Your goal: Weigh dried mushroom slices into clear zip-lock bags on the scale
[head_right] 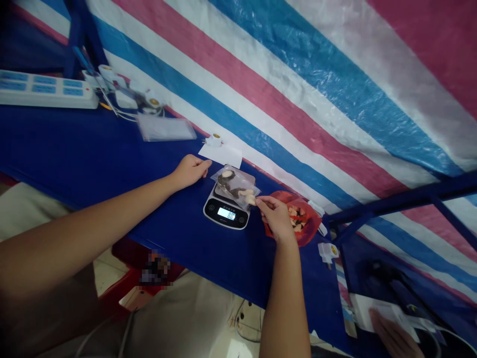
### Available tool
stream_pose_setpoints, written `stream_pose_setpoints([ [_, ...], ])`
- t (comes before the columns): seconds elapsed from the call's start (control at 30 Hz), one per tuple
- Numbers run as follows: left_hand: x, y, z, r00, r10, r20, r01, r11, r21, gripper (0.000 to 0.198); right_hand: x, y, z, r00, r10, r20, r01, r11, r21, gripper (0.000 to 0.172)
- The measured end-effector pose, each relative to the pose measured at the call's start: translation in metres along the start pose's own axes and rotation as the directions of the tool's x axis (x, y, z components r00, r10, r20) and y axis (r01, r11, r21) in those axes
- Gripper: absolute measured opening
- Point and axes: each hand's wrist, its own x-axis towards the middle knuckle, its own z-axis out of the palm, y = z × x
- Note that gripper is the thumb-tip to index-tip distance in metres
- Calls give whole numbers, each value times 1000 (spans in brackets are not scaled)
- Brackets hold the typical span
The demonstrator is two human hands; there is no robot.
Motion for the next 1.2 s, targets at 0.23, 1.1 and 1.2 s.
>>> stream_pose_setpoints([
  [0.23,2,-6,2,1000,20,3,-20,1000,-15,49,-1,-3,-8,977,-33,-210,30,999,-18,45],
  [1.1,-4,4,2,987,-37,-156,21,994,-104,52,0,-2,-8,987,-68,-147,68,998,-6,43],
  [1.2,-4,3,2,991,-20,-133,6,995,-101,53,-1,-3,-6,988,-76,-133,77,997,5,42],
])
